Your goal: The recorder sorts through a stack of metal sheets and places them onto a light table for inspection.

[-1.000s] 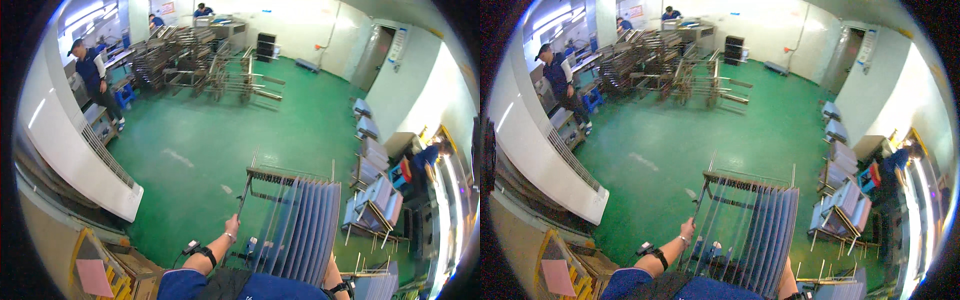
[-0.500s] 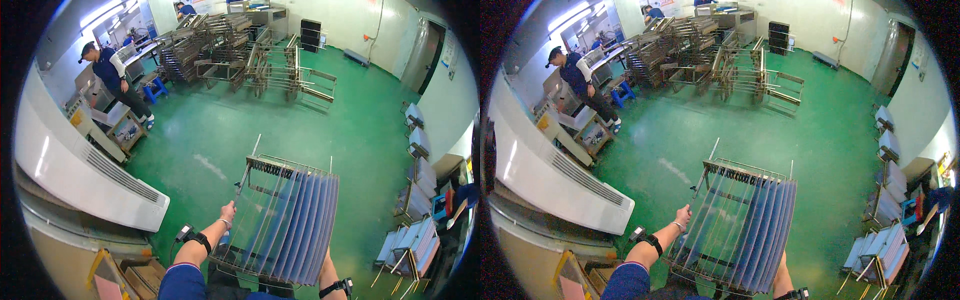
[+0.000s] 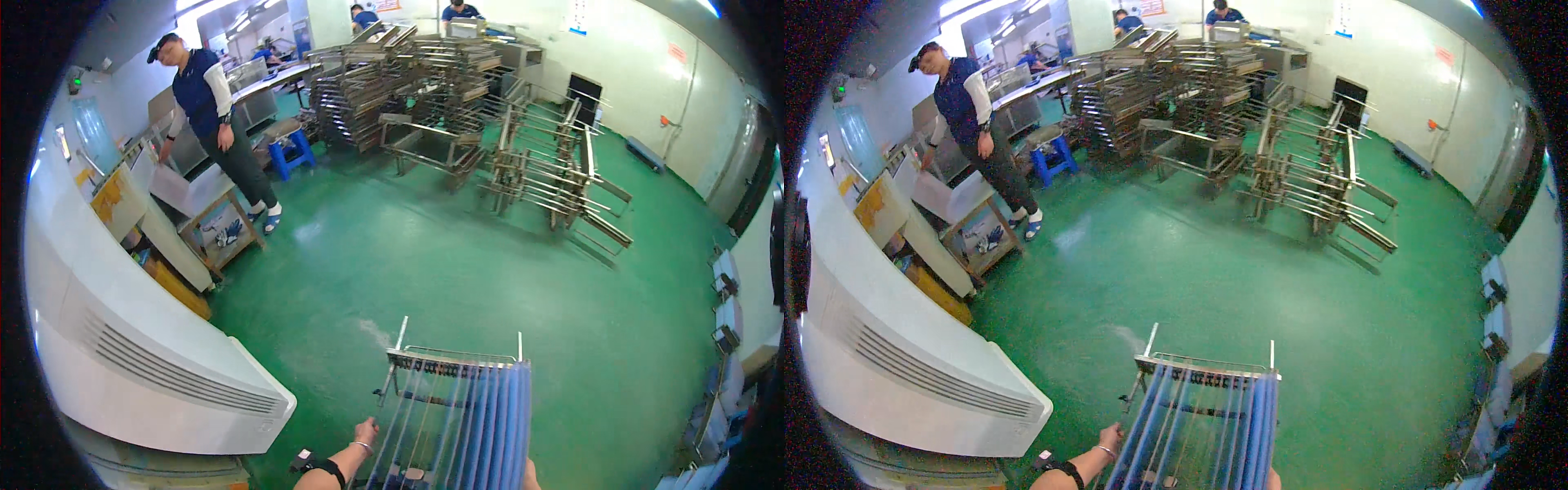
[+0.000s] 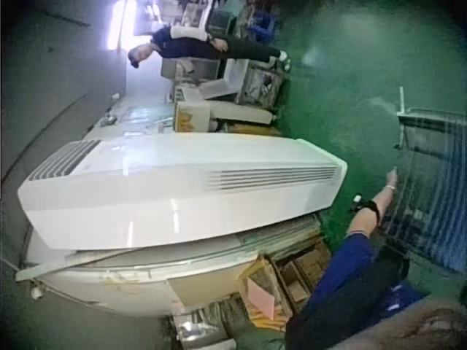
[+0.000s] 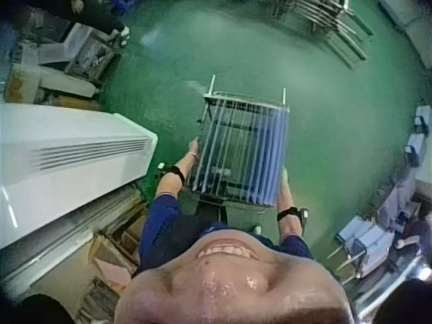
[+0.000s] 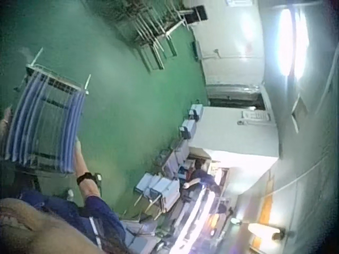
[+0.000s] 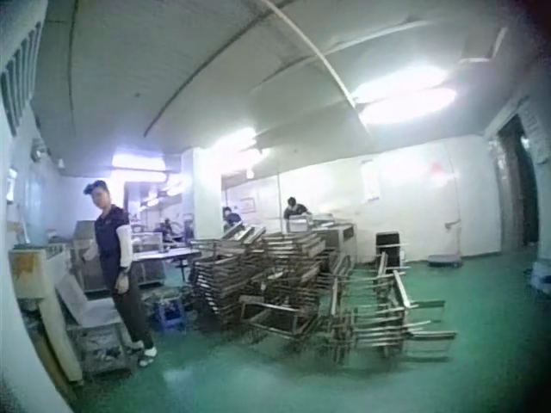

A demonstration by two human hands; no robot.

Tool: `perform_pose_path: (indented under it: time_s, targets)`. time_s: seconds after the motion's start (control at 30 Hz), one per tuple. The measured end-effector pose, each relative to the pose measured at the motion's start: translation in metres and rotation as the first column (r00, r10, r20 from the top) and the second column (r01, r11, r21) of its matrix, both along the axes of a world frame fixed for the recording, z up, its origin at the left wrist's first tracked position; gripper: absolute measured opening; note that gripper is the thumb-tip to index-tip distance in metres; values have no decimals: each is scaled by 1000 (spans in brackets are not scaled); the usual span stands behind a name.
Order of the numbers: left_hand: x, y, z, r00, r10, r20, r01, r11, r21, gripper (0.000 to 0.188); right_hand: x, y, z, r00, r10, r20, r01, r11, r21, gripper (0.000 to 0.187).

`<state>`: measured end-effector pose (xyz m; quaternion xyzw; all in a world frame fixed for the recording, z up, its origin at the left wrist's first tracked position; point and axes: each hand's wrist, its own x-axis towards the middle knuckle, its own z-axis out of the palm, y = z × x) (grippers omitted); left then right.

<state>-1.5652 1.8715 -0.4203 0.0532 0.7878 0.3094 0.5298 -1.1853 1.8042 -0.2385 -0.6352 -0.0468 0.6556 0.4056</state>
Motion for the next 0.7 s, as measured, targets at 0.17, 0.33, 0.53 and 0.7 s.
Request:
perform_pose_path:
  time_s: [0.17, 0.33, 0.53, 0.7]
  targets:
    - [-173, -2, -129, 269, -277, -922, 642, 765, -42, 40, -99, 115, -65, 983, 163, -81, -163, 987, 10, 40]
    - [-185, 59, 20, 876, -348, -334, 393, 916, 76, 78, -57, 146, -195, 983, 22, 184, -24, 1000, 8, 45]
    - [-211, -120, 37, 458, -726, -514, 499, 688, -527, 37, -7, 39, -147, 885, 260, 386, -194, 960, -201, 36]
    - [-54, -199, 62, 357, -932, 60, 843, 293, -451, 38, 47, -204, -132, 719, 427, 548, -270, 899, -346, 17]
